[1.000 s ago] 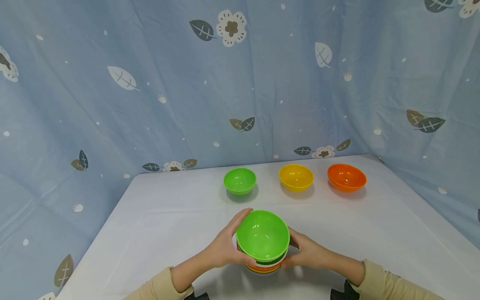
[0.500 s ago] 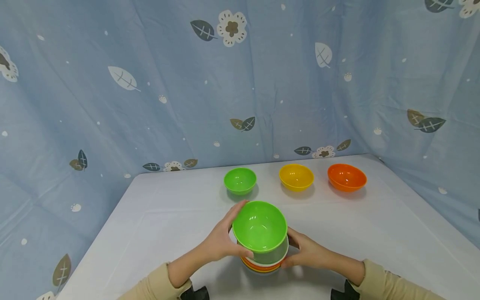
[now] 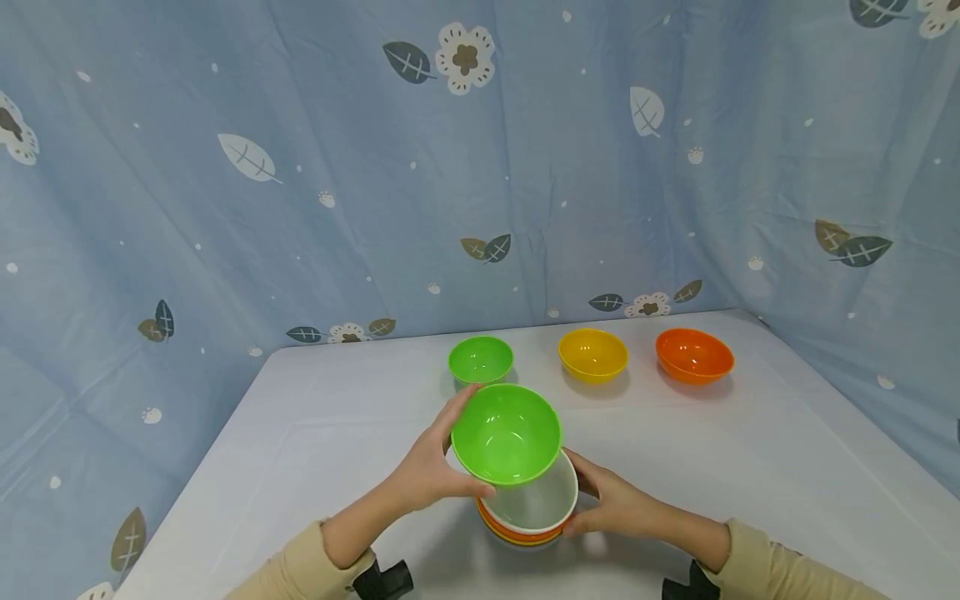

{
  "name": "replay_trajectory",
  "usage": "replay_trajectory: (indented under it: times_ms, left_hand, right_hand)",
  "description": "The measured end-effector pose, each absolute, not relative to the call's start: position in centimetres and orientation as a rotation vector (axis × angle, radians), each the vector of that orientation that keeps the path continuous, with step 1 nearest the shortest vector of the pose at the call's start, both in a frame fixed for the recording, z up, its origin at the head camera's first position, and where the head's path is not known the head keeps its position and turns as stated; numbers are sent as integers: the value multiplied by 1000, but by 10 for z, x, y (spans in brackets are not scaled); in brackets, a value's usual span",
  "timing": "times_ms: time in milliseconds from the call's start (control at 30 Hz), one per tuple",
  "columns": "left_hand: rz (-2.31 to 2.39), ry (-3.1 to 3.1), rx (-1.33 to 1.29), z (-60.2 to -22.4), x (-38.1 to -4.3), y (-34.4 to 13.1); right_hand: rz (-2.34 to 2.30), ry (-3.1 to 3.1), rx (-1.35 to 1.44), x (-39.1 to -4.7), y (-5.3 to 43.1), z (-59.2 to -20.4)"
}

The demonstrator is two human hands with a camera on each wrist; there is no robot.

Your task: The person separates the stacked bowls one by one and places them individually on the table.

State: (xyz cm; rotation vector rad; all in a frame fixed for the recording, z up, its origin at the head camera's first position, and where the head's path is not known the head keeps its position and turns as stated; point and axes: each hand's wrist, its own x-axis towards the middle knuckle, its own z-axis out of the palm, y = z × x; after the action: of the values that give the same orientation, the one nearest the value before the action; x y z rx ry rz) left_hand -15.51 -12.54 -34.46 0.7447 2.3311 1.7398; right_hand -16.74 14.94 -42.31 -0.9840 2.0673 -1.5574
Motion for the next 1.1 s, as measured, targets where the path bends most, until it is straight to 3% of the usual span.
replay_trajectory:
  times_ms: [1100]
  left_hand:
    - [1814, 2519, 599, -329, -168, -164]
  right_hand:
    - [-1552, 2051, -916, -167, 147, -419]
